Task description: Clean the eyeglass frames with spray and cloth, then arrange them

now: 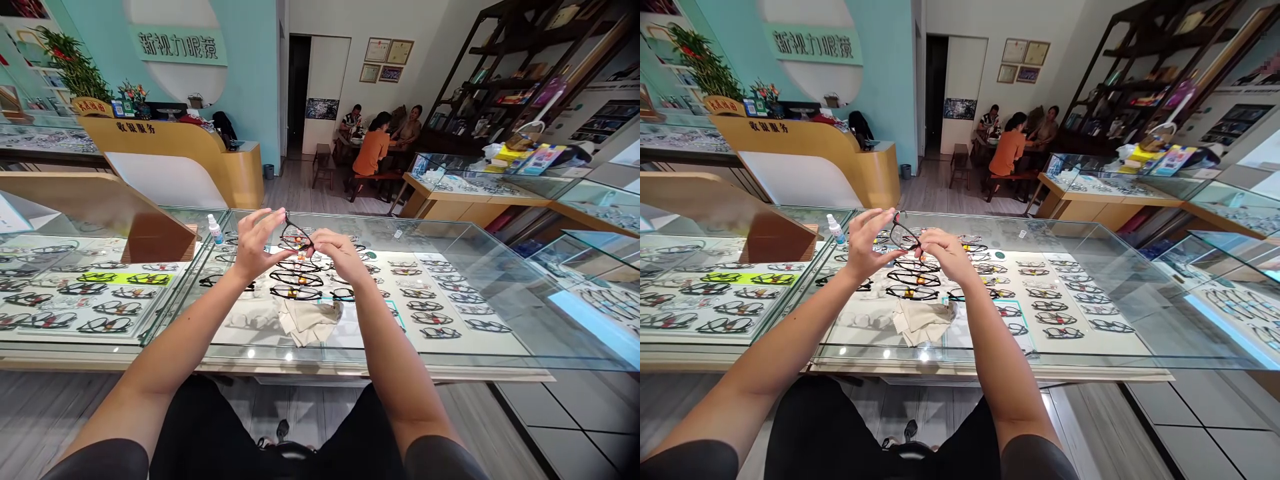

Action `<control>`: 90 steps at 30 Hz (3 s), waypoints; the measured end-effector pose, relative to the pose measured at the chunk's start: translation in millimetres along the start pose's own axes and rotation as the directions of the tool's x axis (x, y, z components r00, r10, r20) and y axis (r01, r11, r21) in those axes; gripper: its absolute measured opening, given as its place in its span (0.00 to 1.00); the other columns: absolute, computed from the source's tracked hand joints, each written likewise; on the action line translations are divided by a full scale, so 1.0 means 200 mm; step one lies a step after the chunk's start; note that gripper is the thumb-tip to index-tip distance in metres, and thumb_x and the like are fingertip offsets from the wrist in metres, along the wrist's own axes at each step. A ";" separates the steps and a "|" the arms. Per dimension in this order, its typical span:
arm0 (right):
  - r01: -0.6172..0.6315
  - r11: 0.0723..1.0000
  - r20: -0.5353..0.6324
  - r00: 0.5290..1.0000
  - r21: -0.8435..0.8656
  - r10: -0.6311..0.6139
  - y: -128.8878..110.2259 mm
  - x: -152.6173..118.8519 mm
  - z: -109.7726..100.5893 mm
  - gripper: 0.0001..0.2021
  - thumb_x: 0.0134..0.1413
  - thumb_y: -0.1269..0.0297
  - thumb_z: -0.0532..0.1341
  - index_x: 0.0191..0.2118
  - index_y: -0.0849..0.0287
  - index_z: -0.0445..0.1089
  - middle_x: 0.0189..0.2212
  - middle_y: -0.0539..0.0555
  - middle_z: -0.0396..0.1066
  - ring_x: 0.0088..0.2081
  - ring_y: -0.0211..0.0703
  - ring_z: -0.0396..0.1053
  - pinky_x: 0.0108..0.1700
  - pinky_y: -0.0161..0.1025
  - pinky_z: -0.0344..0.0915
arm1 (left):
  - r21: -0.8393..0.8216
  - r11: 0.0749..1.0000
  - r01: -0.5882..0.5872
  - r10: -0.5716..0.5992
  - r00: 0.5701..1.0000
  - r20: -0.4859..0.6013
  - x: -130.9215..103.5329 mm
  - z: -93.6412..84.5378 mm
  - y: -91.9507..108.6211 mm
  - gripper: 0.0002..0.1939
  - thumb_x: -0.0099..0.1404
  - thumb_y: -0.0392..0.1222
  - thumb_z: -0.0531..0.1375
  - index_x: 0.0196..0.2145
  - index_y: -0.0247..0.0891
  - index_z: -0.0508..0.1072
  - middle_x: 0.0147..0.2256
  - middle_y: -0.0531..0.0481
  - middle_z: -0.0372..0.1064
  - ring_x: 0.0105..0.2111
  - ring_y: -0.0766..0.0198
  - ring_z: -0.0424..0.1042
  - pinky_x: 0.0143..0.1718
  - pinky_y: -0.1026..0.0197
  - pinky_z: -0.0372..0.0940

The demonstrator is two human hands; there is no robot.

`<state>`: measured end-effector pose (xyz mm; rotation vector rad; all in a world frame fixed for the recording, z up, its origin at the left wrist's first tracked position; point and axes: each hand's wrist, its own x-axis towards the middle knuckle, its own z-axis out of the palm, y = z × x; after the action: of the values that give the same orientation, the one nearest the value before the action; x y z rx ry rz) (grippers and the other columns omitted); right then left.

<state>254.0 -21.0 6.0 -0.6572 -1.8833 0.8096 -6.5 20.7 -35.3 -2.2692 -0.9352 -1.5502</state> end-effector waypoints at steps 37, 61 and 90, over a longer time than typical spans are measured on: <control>0.192 0.898 -0.442 0.818 -0.395 -0.369 0.09 -0.05 0.11 0.28 0.64 0.52 0.77 0.63 0.48 0.69 0.62 0.63 0.77 0.66 0.61 0.74 0.72 0.62 0.71 | -0.102 0.989 0.103 -0.127 0.952 -0.277 0.04 -0.03 -0.02 0.41 0.64 0.78 0.71 0.57 0.41 0.77 0.52 0.39 0.83 0.54 0.47 0.83 0.59 0.45 0.76; 0.183 0.740 -0.511 0.616 -0.648 -0.599 -0.53 0.25 -0.02 0.30 0.70 0.42 0.70 0.71 0.43 0.70 0.63 0.59 0.76 0.61 0.59 0.80 0.63 0.64 0.80 | -0.112 0.990 0.084 -0.123 0.904 -0.411 0.61 -0.43 0.38 0.38 0.66 0.70 0.75 0.66 0.52 0.76 0.61 0.43 0.78 0.57 0.47 0.82 0.60 0.45 0.77; 0.073 0.807 -0.541 0.706 -0.586 -0.456 -0.59 0.18 0.03 0.28 0.67 0.46 0.73 0.67 0.46 0.72 0.63 0.58 0.78 0.62 0.60 0.80 0.62 0.63 0.82 | -0.097 0.983 0.153 -0.179 0.901 -0.396 0.57 -0.47 0.46 0.37 0.63 0.68 0.78 0.64 0.54 0.78 0.61 0.45 0.79 0.59 0.44 0.83 0.66 0.36 0.79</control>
<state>223.0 -71.6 114.6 -0.8295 -1.4502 -0.1876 7.5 -57.4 120.5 -1.8301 -0.9879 -2.0451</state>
